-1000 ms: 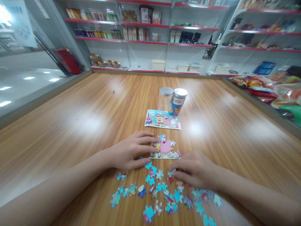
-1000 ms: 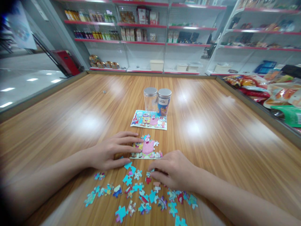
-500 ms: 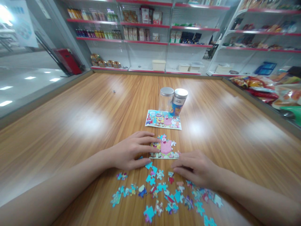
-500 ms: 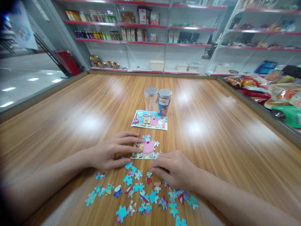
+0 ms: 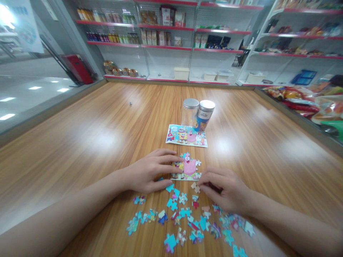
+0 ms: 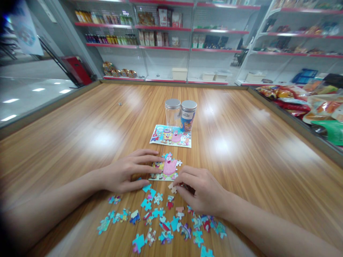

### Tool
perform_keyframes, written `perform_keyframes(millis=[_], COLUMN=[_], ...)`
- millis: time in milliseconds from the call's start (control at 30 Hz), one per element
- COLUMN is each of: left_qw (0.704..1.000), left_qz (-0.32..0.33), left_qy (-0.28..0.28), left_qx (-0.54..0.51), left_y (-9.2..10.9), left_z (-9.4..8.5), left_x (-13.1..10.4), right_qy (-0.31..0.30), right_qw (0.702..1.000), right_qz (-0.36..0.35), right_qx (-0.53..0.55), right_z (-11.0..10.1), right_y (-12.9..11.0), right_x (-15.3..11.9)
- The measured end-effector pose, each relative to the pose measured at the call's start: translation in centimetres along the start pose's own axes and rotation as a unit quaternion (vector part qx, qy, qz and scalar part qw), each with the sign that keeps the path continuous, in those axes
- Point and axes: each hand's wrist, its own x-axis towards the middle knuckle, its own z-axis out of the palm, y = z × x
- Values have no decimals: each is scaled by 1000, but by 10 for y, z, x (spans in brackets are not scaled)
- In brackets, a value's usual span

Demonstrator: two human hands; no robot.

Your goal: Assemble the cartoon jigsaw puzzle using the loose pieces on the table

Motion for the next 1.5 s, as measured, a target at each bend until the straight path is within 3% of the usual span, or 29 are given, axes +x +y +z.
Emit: perform_keyframes(millis=[300, 1133, 1500], left_qw=[1000, 1000, 1000], left_qz=[1, 4, 3], left_qy=[2, 15, 11], left_qx=[5, 17, 20], left_y=[2, -2, -2], left_z=[-1, 3, 2], left_x=[0, 0, -1], right_qy=[-38, -5, -10], right_qw=[998, 997, 998], right_qz=[-2, -54, -23], right_qx=[-49, -52, -57], right_z=[-2, 3, 4], right_y=[-2, 8, 6], right_x=[1, 2, 3])
